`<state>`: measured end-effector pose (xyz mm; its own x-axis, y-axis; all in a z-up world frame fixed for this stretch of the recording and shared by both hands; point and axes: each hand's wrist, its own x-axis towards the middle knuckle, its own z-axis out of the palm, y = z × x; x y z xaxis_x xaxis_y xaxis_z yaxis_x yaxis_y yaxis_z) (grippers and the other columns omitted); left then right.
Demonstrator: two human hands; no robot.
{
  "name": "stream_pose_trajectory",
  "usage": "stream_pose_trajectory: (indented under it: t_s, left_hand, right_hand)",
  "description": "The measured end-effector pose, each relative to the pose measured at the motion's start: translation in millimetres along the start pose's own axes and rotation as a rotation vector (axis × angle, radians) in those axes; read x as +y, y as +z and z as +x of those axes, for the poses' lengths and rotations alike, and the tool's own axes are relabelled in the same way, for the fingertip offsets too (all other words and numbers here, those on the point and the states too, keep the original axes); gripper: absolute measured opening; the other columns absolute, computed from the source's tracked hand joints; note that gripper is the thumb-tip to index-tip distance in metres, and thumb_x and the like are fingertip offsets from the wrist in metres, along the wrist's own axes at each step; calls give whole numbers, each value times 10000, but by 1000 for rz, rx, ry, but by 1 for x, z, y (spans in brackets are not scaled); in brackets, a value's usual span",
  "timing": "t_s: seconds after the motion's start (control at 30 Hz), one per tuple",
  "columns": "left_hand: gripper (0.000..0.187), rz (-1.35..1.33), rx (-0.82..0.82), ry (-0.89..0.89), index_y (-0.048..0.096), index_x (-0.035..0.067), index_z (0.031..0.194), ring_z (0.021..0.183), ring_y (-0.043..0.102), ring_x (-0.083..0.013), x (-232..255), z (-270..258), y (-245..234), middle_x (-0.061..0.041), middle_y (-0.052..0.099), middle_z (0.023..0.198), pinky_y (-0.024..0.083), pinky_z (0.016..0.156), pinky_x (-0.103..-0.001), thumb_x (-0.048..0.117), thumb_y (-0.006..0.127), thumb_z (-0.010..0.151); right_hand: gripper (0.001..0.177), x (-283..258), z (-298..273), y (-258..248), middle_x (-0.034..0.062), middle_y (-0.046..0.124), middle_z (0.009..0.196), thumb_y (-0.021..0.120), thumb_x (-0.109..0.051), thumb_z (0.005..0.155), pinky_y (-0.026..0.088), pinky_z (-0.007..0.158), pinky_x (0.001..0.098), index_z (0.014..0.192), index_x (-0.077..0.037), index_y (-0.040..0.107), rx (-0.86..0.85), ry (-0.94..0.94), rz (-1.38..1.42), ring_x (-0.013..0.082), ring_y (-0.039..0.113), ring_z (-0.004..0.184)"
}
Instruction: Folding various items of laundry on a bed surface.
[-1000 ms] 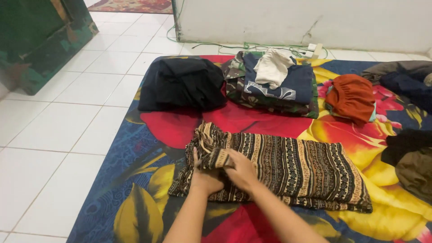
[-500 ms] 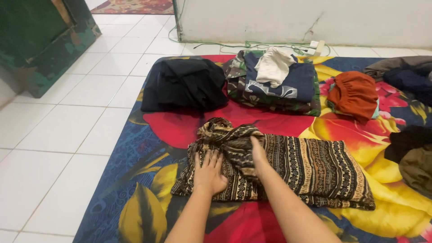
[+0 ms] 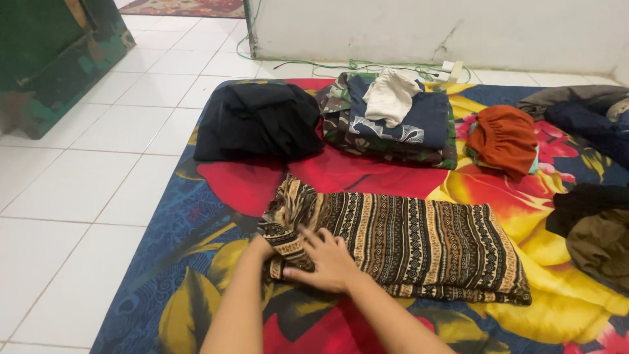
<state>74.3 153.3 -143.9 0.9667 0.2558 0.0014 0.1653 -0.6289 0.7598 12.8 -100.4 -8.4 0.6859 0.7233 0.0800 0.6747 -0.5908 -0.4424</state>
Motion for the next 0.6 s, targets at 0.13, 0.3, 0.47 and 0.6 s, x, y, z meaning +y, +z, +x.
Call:
stream_pose_trajectory:
  t_s: [0.13, 0.3, 0.47, 0.6]
  left_hand:
    - [398, 50, 580, 82, 683, 53, 1221, 1189, 644, -371, 88, -24, -48, -176, 727, 1223, 455, 1049, -505, 159, 623, 842]
    - [362, 151, 657, 388, 671, 94, 1210, 1204, 626, -312, 209, -71, -38, -133, 701, 1214, 455, 1107, -433, 83, 547, 870]
    - [590, 262, -2, 279, 480, 127, 1442, 1379, 428, -282, 169, -43, 59, -105, 509, 1473, 334, 1112, -559, 238, 652, 889]
    - [936, 356, 158, 290, 349, 122, 1595, 1427, 282, -367, 186, -67, 32, -188, 364, 1588, 327, 1078, -568, 417, 710, 784]
  right_hand:
    - [921, -5, -7, 4, 176, 259, 1679, 439, -815, 887, 245, 1131, 622, 1202, 12, 698, -123, -41, -277, 506, 253, 1476]
    - [856, -1, -5, 26, 226, 376, 1602, 488, -763, 882, 254, 1042, 685, 1190, 5, 706, -41, -91, -342, 550, 301, 1410]
    - [565, 27, -5, 3, 195, 647, 1303, 692, -432, 780, 261, 1157, 582, 1242, -108, 707, -207, -299, 136, 409, 478, 1292]
    - [394, 85, -10, -27, 160, 819, 1158, 641, -349, 833, 580, 1046, 471, 1135, -156, 804, -334, 227, 451, 360, 768, 1103]
